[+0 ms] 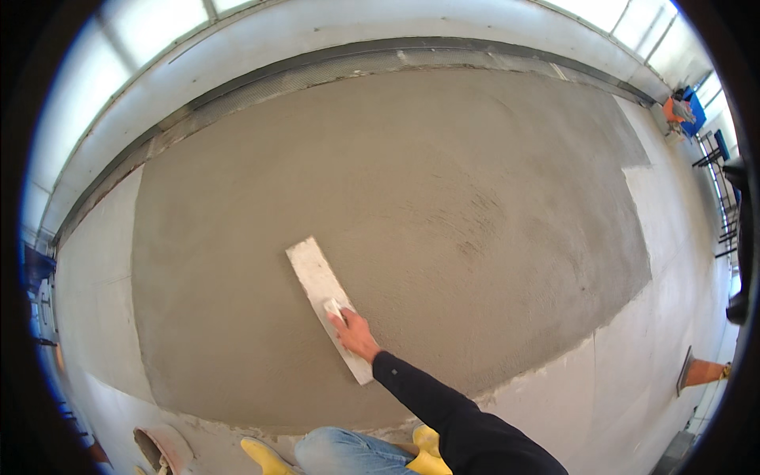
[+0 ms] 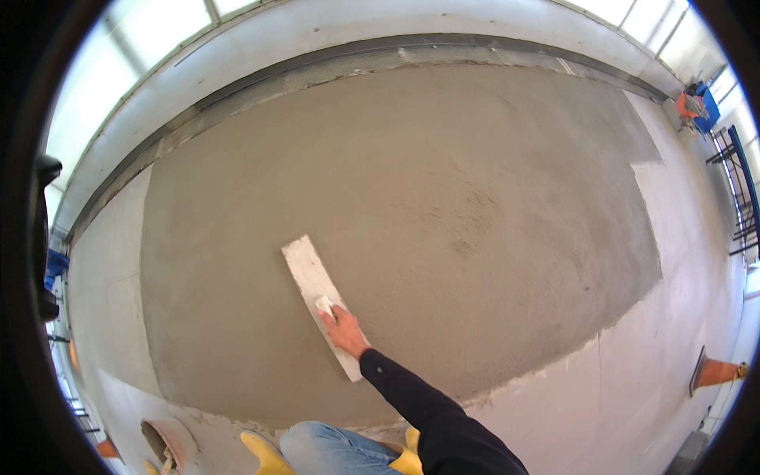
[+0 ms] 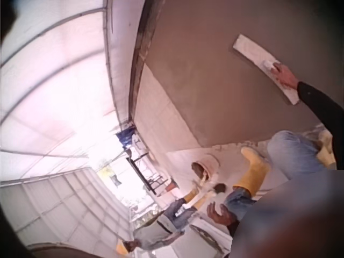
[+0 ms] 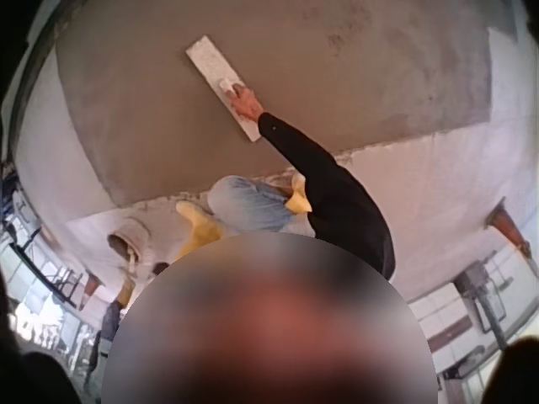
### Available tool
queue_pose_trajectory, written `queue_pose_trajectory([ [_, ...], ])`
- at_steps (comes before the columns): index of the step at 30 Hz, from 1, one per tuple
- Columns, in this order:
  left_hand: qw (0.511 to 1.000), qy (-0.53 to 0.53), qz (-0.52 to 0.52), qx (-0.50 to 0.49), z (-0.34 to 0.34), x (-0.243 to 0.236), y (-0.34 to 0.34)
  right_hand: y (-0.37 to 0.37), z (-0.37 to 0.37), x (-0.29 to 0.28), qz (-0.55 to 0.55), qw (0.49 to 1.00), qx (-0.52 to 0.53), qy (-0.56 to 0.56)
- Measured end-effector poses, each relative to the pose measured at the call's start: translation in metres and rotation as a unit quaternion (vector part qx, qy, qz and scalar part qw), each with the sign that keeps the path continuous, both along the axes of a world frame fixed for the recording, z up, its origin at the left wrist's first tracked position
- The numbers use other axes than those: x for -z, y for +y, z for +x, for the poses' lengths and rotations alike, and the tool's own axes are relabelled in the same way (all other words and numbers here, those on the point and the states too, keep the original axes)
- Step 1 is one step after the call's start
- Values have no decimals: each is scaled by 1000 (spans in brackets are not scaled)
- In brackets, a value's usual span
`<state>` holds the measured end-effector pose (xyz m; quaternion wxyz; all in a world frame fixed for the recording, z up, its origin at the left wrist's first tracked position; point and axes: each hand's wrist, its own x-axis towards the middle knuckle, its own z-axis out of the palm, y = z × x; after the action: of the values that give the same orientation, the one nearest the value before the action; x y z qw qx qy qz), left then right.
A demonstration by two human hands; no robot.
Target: The person scoops cement from a bucket with a trowel and spreads it onto the floor, then uses a long flat trowel to smooth the surface. The person repeats this process to cover a larger area of the floor.
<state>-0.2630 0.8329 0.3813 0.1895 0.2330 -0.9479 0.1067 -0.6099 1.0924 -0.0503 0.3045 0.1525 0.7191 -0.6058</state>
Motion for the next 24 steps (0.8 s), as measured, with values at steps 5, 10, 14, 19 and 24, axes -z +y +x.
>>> queue_pose_trajectory([
  [5,999,0,-4,38,-10,4,4,39,-37,28,138,966,128,175],
  [10,997,-1,-9,79,-22,13,-5,213,-42,32,85,941,325,29],
  [14,996,-17,-4,89,-36,14,-9,330,14,11,24,877,477,46],
  [19,996,28,51,73,-22,21,-21,369,126,5,22,780,622,67],
  [24,991,102,84,-13,38,30,-45,327,183,-28,45,779,622,64],
])
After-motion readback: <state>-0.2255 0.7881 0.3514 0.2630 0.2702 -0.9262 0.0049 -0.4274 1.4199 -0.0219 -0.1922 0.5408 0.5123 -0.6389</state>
